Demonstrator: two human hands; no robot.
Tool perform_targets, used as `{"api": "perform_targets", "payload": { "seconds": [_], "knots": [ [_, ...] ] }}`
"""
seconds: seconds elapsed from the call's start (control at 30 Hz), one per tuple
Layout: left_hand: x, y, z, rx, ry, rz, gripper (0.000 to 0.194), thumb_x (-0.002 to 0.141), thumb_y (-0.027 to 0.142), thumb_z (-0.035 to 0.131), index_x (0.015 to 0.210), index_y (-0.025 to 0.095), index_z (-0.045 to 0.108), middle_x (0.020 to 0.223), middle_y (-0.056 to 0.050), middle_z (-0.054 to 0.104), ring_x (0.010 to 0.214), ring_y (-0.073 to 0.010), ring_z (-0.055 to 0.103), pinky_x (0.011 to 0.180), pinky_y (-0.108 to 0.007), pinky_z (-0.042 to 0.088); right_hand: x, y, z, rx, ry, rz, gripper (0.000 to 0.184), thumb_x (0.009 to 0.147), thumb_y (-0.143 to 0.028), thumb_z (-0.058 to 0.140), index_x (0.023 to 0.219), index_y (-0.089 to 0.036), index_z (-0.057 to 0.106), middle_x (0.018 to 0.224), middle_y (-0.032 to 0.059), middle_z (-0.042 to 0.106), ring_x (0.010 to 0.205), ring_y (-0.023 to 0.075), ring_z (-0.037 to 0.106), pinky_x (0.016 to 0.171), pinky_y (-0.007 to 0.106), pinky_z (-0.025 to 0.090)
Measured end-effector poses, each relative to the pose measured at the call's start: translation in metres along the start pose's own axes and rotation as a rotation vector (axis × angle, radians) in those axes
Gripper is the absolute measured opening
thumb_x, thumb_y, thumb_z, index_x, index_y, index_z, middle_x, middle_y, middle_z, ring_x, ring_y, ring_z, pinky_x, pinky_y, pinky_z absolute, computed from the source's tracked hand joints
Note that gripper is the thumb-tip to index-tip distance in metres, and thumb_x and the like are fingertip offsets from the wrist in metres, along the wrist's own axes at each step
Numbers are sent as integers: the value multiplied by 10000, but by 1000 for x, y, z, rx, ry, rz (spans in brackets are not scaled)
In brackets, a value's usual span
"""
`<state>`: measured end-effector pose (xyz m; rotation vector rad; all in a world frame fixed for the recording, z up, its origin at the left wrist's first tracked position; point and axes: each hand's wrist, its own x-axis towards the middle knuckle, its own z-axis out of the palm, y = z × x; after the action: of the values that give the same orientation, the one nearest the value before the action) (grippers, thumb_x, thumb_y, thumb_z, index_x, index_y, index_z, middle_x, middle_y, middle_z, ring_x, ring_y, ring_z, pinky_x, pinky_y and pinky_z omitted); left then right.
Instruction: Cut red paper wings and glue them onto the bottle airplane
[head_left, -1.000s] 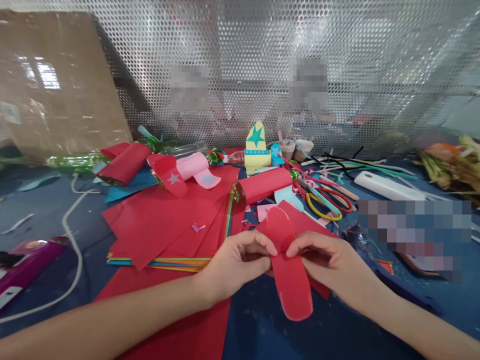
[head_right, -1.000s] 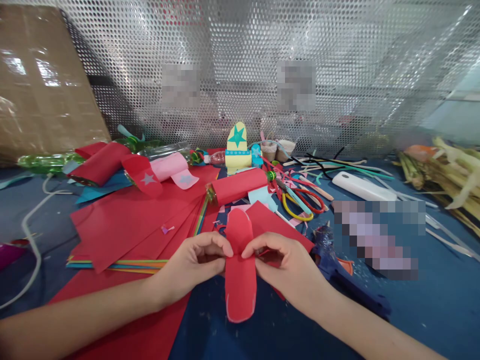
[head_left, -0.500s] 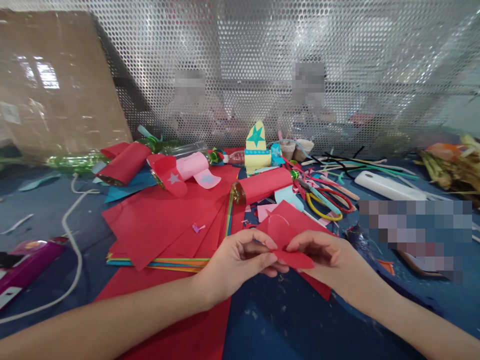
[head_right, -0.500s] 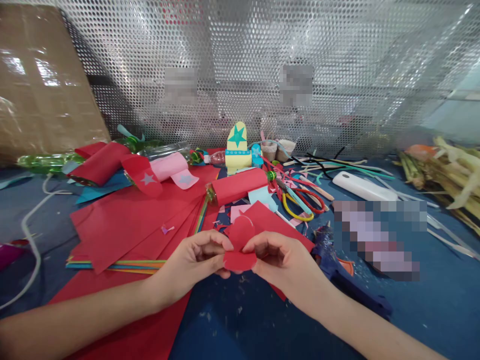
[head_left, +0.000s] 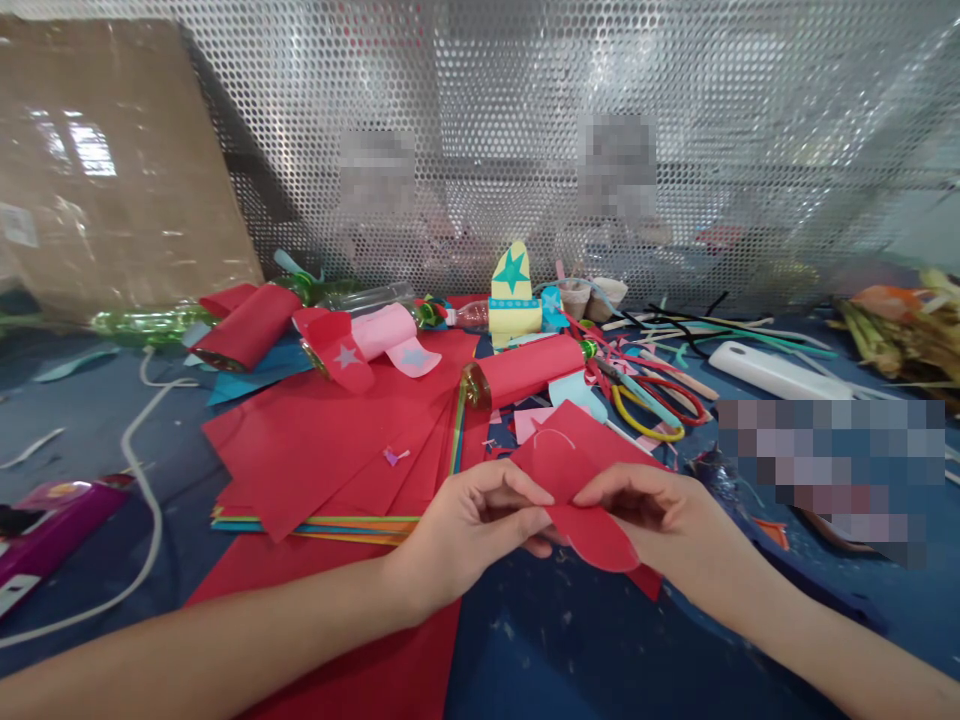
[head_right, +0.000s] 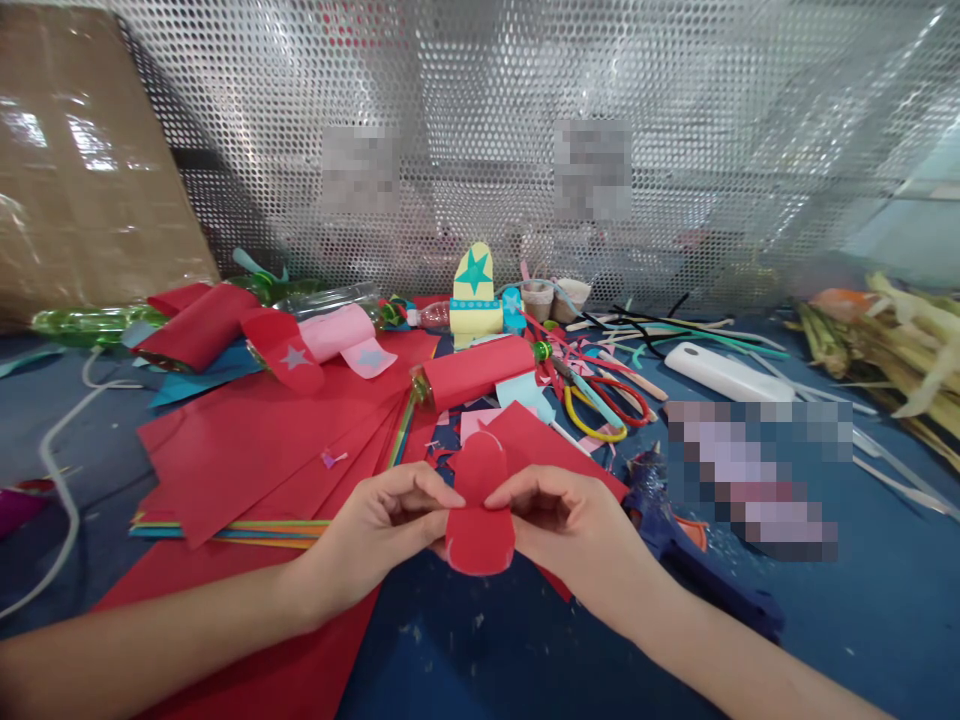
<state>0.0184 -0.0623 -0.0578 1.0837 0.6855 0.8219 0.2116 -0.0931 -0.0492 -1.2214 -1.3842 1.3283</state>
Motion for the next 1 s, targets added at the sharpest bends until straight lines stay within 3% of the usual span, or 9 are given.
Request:
{"api": "perform_targets", "payload": {
  "seconds": [0.17,0.33,0.5,0.67,1.0],
  "knots": [
    [-2,-1,0,22,-18,14,283,691,357,774,744,139,602,688,-25,716,693,-164,716,606,-219,547,-2,1,0,-127,4,-34,88,722,-281,700,782,-217,707,731,4,713,678,145,656,609,238,527],
    [-2,-4,0,19,-37,4,203,719,248,760,778,147,594,733,-34,734,776,-171,720,644,-213,540,-3,-5,2,-68,25,34,164,733,-368,703,771,-210,684,735,11,713,722,161,680,683,262,551],
    [-1,-2,1,-3,-20,-3,221,693,257,773,754,148,591,681,-6,712,671,-131,703,635,-209,544,0,-2,1,-110,-23,-35,95,733,-271,688,811,-217,676,766,-3,702,719,138,666,661,231,542],
    [0,-2,0,9,-6,23,222,677,266,785,753,146,614,674,4,687,627,-120,675,627,-222,545,0,-1,2,-87,-15,-15,103,716,-210,687,817,-227,669,801,-16,697,740,122,658,695,215,532],
    [-1,-4,0,49,21,45,158,688,219,772,738,144,642,632,36,655,584,-85,661,581,-164,510,-1,-1,4,-28,25,-13,87,691,-254,707,769,-217,694,754,11,714,691,142,665,640,233,542]
  ]
}}
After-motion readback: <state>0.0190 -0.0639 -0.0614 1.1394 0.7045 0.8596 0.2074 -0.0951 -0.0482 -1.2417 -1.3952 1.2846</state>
